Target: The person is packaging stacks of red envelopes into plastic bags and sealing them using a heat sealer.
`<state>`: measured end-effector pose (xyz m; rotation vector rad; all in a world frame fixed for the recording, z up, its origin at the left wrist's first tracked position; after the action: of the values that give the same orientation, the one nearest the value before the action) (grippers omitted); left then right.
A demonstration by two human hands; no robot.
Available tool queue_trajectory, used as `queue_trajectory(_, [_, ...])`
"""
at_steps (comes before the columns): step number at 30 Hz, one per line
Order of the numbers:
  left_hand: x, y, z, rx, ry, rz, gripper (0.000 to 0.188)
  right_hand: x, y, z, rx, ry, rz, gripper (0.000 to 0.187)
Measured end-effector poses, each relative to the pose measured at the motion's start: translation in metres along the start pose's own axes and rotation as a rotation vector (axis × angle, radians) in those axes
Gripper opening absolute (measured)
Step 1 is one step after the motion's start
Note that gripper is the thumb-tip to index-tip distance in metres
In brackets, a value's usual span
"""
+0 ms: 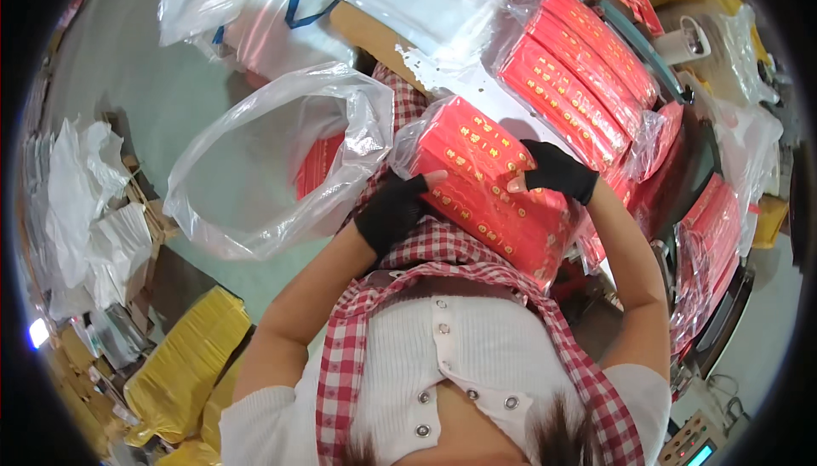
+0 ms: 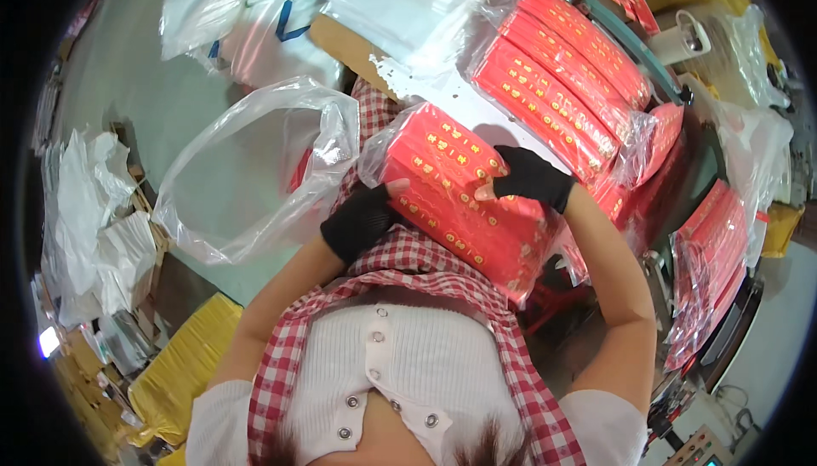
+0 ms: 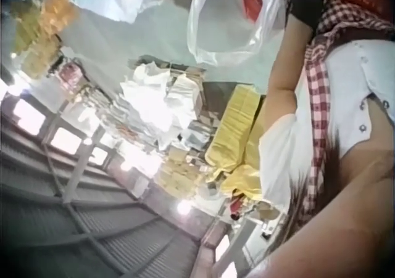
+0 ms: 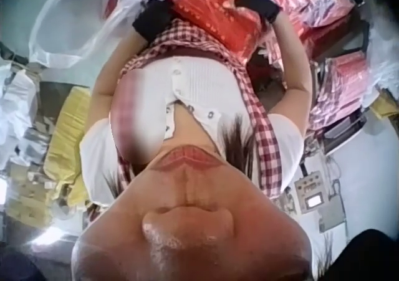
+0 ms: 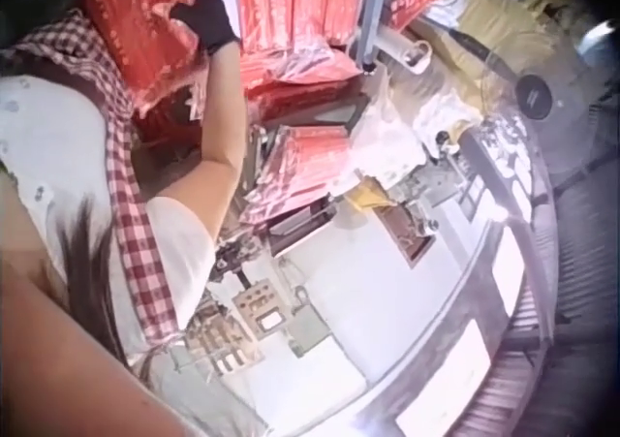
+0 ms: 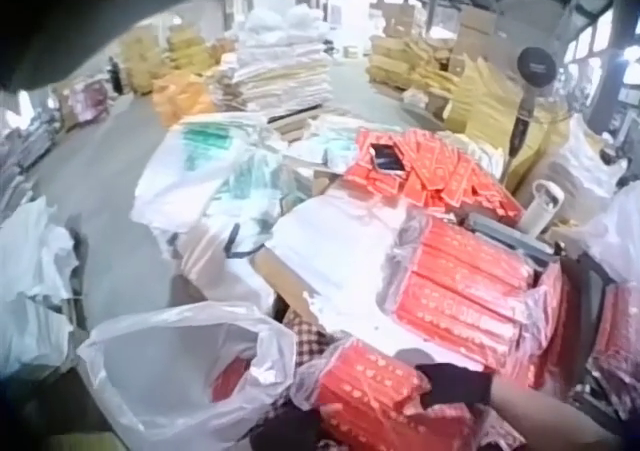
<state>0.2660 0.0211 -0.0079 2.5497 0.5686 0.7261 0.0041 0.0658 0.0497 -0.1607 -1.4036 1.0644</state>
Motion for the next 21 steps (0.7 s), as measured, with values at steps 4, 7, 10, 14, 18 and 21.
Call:
queue_trajectory(4, [-0.002,-0.003,0.001,0.02,0.093,0.146,0.048,0.012,-0.01,-0.017,0.346,0.044,-0.04,0.108])
queue_trajectory(7, [0.005,-0.014,0.004,-0.16,0.125,0.07,0.055,-0.005,0.032,-0.024,-0.07,0.027,-0.012,0.109])
queue_trajectory(10, [0.03,0.014,-0.024,-0.177,0.048,-0.106,0.056,0.007,0.017,-0.026,-0.352,-0.067,0.036,0.102])
queue_trajectory(14, [0.069,0.041,-0.018,-0.425,-0.078,-0.094,0.047,0.017,-0.021,-0.033,-0.521,-0.141,-0.07,0.09])
queue_trajectory(18, [0.139,0.089,-0.025,-1.169,0.174,-0.68,0.047,0.037,-0.064,-0.017,-0.16,-0.001,0.198,0.07])
queue_trajectory(21, [0.209,0.134,-0.025,-1.477,1.089,-1.006,0.058,0.045,-0.129,0.005,0.313,0.162,0.429,0.067])
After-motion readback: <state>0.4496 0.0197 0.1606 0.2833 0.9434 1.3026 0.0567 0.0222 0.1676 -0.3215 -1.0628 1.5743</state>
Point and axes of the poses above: each hand's wrist, its own x-axis away from the middle knuckle, its own z-axis out of the back of the hand, y = z × x, the point moved 2 cm from there along -x, towards the middle knuckle, and after that the axes turned 5 degrees about -z, right-handed, at the moved point
